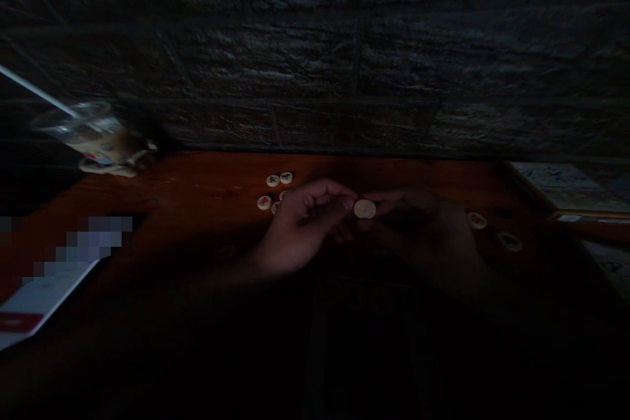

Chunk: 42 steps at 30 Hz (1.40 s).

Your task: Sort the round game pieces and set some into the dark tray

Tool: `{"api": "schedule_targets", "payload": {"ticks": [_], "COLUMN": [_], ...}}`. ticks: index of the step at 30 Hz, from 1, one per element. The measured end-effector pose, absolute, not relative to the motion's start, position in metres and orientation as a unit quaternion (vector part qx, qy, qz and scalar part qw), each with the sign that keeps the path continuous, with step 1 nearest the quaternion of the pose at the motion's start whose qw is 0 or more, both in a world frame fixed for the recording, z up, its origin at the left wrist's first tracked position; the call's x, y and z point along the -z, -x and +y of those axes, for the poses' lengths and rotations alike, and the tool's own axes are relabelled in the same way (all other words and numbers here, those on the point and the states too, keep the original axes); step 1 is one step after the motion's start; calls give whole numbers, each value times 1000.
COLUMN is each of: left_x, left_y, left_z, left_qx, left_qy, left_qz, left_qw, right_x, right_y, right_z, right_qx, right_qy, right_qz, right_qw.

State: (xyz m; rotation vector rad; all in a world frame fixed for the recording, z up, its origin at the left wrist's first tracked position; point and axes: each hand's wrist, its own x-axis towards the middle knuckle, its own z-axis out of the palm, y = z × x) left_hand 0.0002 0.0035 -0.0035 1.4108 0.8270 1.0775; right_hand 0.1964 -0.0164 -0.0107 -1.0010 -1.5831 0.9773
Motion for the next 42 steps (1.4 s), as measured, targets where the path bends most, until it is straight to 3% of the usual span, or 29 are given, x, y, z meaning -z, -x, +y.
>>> {"api": "schedule_targets", "payload": {"ticks": [14,25,34,42], "left_x": [8,6,1,2], "left_y": [1,0,0,1], "left_z": [2,-2,-2,-1], "left_qx": [-448,-435,-416,-419], "left_qy": [-617,-687,-636,-636], "left_qz": [339,335,324,336], "left_qw": [550,475,563,554], "right_x": [13,15,13,14], "right_y": [-196,-202,-202,-201], "right_z": [-18,-19,-15,-14], "right_qx": [-348,-179,-149,-171], "right_qy": [411,372,349,349], "right_qz": [-673,-785,-797,-787], "right_qw": [507,462,470,479]}}
